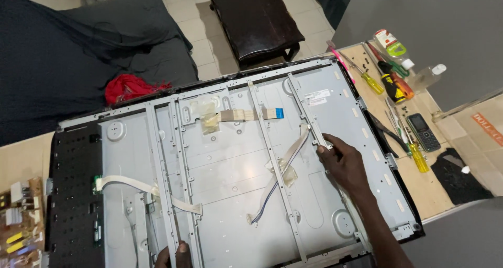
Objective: The person assembles the internal frame of a disassembled electronic device, likely a television. They pick up metal rails and plastic components from a table and attach them to the back of the device's chassis, aligning and securing the parts by hand.
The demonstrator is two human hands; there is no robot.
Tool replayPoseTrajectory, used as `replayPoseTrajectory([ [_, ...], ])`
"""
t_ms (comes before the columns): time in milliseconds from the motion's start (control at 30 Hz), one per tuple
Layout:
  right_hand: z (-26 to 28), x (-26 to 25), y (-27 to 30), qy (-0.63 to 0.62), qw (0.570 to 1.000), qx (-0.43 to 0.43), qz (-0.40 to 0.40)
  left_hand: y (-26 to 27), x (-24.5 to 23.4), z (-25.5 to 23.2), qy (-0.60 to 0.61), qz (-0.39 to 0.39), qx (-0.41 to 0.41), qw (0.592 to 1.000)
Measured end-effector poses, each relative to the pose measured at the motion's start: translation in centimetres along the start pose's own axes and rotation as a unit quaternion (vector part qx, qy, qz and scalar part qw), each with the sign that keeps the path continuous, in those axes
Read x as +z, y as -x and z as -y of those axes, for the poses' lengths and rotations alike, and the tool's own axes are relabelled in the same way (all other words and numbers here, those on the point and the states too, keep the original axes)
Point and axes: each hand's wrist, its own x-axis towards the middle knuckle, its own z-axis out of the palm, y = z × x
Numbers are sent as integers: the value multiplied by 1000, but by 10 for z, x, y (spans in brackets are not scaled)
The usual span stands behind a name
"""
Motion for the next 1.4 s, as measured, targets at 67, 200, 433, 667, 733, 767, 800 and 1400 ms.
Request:
replayPoseTrajectory([
  [67,6,4,-1,20,1000,5,8,-4,0,6,17,8,-11,1000],
  [200,23,8,-1,-29,999,6,20,3,-13,-23,-20,40,-20,999],
  [433,4,-3,-7,-62,994,-34,-79,22,-13,-43,11,-2,3,1000],
  [667,53,15,34,-38,999,38,-10,13,-1,-16,28,-7,28,999],
  [733,58,18,40,-41,998,47,-16,17,-1,-18,-20,-28,54,998],
  [767,53,17,39,-41,998,38,-26,15,3,-16,45,-33,44,997],
  [800,48,17,37,-41,998,28,-36,14,6,-13,111,-39,35,992],
  [1400,8,-21,57,23,992,91,-79,29,-13,-141,-73,9,467,881],
])
